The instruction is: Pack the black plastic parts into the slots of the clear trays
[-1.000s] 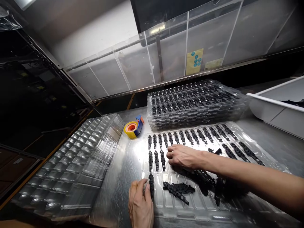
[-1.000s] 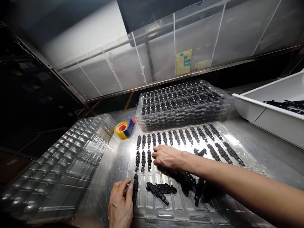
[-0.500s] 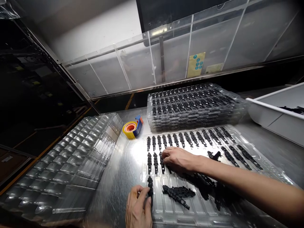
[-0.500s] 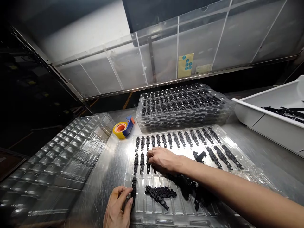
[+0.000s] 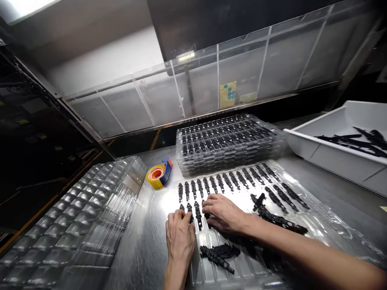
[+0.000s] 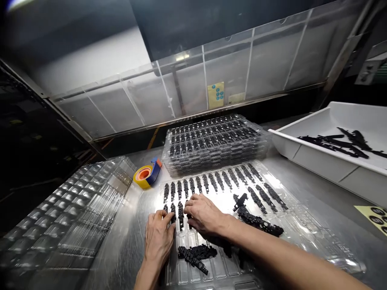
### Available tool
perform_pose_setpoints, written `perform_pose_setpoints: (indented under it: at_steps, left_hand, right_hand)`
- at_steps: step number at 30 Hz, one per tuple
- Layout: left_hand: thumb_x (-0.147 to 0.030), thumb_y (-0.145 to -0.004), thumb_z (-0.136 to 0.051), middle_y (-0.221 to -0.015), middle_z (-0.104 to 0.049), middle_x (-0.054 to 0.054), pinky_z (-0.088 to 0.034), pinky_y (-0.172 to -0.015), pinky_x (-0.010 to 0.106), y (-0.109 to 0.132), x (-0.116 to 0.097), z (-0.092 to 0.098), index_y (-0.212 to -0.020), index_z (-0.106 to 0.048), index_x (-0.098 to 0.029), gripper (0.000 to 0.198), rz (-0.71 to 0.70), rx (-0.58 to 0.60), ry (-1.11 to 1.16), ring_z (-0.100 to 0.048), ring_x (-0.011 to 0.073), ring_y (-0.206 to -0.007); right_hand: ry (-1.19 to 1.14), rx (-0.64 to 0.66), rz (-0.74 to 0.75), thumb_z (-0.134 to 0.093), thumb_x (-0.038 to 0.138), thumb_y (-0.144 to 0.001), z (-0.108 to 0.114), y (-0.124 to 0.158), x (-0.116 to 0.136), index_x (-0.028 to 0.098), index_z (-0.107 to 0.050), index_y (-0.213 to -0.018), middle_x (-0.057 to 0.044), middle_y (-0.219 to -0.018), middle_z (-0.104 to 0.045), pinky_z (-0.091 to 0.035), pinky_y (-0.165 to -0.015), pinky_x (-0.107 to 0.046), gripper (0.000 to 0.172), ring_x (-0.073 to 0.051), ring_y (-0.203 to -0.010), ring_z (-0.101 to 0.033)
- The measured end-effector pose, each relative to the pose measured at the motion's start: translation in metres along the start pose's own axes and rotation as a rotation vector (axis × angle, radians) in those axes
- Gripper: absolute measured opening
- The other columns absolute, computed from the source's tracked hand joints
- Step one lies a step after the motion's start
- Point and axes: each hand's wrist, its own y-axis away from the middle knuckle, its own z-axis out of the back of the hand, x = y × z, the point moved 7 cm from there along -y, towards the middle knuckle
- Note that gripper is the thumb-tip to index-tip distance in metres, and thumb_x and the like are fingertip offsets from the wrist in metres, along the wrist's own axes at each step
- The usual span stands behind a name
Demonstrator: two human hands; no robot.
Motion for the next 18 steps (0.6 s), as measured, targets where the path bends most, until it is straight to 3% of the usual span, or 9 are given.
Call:
perform_pose_setpoints:
  at_steps: [3,5,8,10,13,15,18]
  left_hand:
    - [-0.014,-0.084,-0.05,-0.097,-0.061,0.007,-0.044,-0.08,0.037,0.004,0.005,0.001,-0.102,-0.07,-0.022,0.029,-0.025,-0.041,-0.014,-0.049,0.0236,-0.091]
    - [-0.017,-0.087,-0.047,-0.093,-0.061,0.007,-0.044,-0.076,0.036,0.01,0.002,0.007,-0.103,-0.069,-0.02,0.027,-0.052,-0.156,0.006,-0.049,0.0224,-0.086]
    - [-0.021,-0.09,-0.048,-0.086,-0.059,0.007,-0.044,-0.07,0.033,0.017,-0.023,0.01,-0.101,-0.068,-0.018,0.023,-0.137,-0.289,0.104,-0.049,0.0213,-0.081]
    - [-0.02,-0.089,-0.049,-0.088,-0.059,0.007,-0.044,-0.069,0.032,0.017,-0.053,0.002,-0.102,-0.067,-0.018,0.022,-0.216,-0.221,0.159,-0.05,0.0209,-0.082]
    - [-0.01,-0.083,-0.05,-0.091,-0.059,0.006,-0.043,-0.071,0.033,0.015,-0.093,-0.021,-0.096,-0.068,-0.022,0.025,-0.281,0.009,0.151,-0.049,0.0212,-0.084]
    - [-0.004,-0.078,-0.05,-0.092,-0.059,0.005,-0.042,-0.073,0.034,0.014,-0.105,-0.032,-0.089,-0.066,-0.022,0.026,-0.267,0.09,0.138,-0.048,0.0215,-0.086]
    - [0.0,-0.074,-0.049,-0.093,-0.058,0.005,-0.04,-0.075,0.034,0.014,-0.102,-0.035,-0.082,-0.06,-0.019,0.024,-0.223,0.076,0.182,-0.048,0.0214,-0.089]
  right_hand:
    - [-0.017,-0.063,-0.098,-0.057,0.025,-0.09,0.017,0.021,-0.018,0.019,-0.068,-0.103,-0.006,-0.107,-0.068,-0.041,-0.09,-0.035,0.018,-0.02,-0.099,-0.055]
    - [-0.004,-0.086,-0.239,-0.053,0.026,-0.092,0.026,0.041,-0.033,0.018,-0.067,-0.103,-0.007,-0.101,-0.067,-0.043,-0.084,-0.037,0.019,-0.021,-0.093,-0.056]
    - [0.043,0.001,-0.401,-0.058,0.035,-0.089,0.026,0.067,-0.043,0.018,-0.068,-0.092,-0.008,-0.091,-0.065,-0.043,-0.078,-0.038,0.02,-0.023,-0.086,-0.056]
    - [0.055,0.066,-0.451,-0.062,0.037,-0.085,0.022,0.074,-0.041,0.017,-0.068,-0.087,-0.009,-0.092,-0.064,-0.043,-0.08,-0.039,0.022,-0.025,-0.088,-0.056]
    - [0.036,0.089,-0.519,-0.059,0.034,-0.086,0.019,0.073,-0.039,0.016,-0.069,-0.086,-0.011,-0.094,-0.064,-0.043,-0.081,-0.038,0.021,-0.027,-0.093,-0.057]
    - [0.017,0.084,-0.55,-0.053,0.033,-0.09,0.02,0.069,-0.039,0.016,-0.07,-0.085,-0.011,-0.091,-0.065,-0.044,-0.08,-0.036,0.024,-0.026,-0.092,-0.059]
    - [-0.008,0.087,-0.565,-0.048,0.037,-0.094,0.022,0.064,-0.042,0.016,-0.071,-0.081,-0.011,-0.084,-0.067,-0.044,-0.07,-0.03,0.034,-0.023,-0.083,-0.062]
